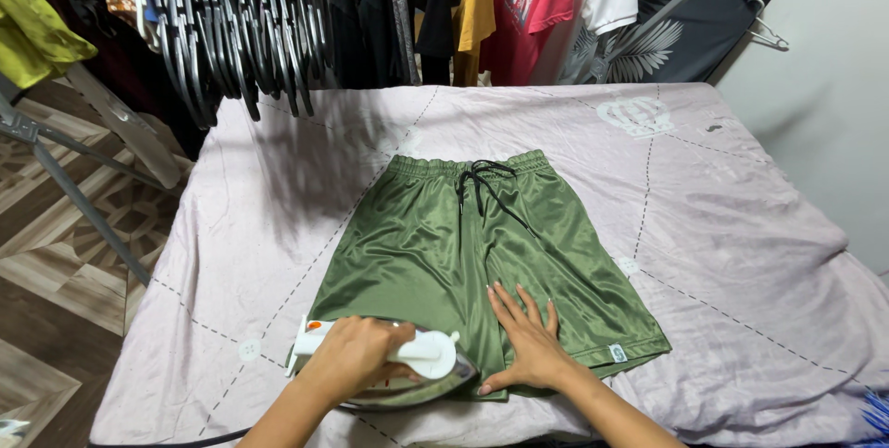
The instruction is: The person irons a pair of green shorts laid out on a bed using a handheld steam iron. After ironing, the person places the shorts on a hanger and hangs them on a nearby clothing rack.
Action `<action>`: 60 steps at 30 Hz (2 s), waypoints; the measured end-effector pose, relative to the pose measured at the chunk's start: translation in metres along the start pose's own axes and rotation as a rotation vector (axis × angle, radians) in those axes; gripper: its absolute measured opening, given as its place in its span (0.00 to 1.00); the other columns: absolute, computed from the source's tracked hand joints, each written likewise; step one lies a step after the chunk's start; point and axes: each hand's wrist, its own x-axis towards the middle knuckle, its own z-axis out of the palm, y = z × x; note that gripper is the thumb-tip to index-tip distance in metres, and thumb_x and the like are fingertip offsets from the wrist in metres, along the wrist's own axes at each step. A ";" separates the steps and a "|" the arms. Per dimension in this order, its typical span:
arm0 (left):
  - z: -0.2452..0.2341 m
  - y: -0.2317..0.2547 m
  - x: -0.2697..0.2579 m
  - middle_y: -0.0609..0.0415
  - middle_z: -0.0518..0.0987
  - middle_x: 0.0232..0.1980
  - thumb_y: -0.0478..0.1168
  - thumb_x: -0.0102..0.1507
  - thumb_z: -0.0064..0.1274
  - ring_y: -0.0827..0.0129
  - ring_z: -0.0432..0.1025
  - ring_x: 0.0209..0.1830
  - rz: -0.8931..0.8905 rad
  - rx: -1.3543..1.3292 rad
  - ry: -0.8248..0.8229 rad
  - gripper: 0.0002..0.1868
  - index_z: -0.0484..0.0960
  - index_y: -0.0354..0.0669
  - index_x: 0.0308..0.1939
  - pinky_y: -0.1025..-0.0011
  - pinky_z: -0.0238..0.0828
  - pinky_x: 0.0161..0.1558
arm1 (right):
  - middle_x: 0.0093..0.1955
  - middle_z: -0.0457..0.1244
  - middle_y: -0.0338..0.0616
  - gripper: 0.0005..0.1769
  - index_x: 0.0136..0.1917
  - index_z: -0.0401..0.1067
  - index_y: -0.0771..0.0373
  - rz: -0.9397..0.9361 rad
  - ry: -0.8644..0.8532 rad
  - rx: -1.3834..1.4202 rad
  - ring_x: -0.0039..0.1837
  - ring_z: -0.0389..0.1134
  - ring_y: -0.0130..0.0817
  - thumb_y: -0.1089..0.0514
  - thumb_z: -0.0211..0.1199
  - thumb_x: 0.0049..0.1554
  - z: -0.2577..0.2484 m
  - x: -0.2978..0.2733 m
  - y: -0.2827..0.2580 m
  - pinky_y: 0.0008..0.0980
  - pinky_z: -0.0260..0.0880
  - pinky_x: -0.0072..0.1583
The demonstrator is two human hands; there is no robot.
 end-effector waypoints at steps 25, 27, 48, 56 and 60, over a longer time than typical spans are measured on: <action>0.052 0.026 0.005 0.40 0.86 0.49 0.42 0.60 0.58 0.55 0.83 0.48 -0.536 -0.628 0.455 0.32 0.73 0.62 0.69 0.61 0.77 0.49 | 0.59 0.57 0.54 0.35 0.79 0.49 0.62 0.034 0.264 0.137 0.45 0.68 0.58 0.56 0.54 0.63 0.027 0.003 -0.024 0.53 0.70 0.50; 0.059 0.041 0.015 0.38 0.82 0.58 0.37 0.61 0.56 0.47 0.79 0.55 -0.337 -0.540 0.688 0.30 0.73 0.54 0.68 0.58 0.75 0.50 | 0.58 0.58 0.54 0.34 0.79 0.49 0.63 0.033 0.274 0.123 0.44 0.68 0.57 0.57 0.53 0.62 0.029 0.004 -0.024 0.53 0.70 0.49; 0.032 0.011 0.125 0.40 0.84 0.37 0.46 0.68 0.45 0.50 0.81 0.32 -0.610 -0.473 0.504 0.31 0.58 0.67 0.76 0.53 0.75 0.40 | 0.48 0.63 0.51 0.41 0.77 0.51 0.71 -0.054 0.358 -0.139 0.45 0.69 0.49 0.62 0.59 0.53 0.044 0.002 -0.021 0.46 0.71 0.50; 0.051 0.056 0.044 0.40 0.83 0.27 0.44 0.65 0.47 0.46 0.81 0.28 -0.694 -0.515 0.403 0.36 0.56 0.76 0.76 0.50 0.73 0.34 | 0.48 0.63 0.48 0.43 0.78 0.51 0.69 -0.049 0.381 -0.091 0.47 0.68 0.45 0.63 0.60 0.51 0.047 0.001 -0.021 0.43 0.68 0.51; 0.047 0.061 0.053 0.38 0.83 0.27 0.45 0.66 0.46 0.44 0.81 0.28 -0.724 -0.516 0.385 0.35 0.56 0.74 0.77 0.49 0.73 0.35 | 0.47 0.63 0.48 0.44 0.79 0.52 0.67 -0.032 0.381 -0.043 0.47 0.68 0.46 0.64 0.60 0.51 0.046 0.000 -0.021 0.44 0.68 0.52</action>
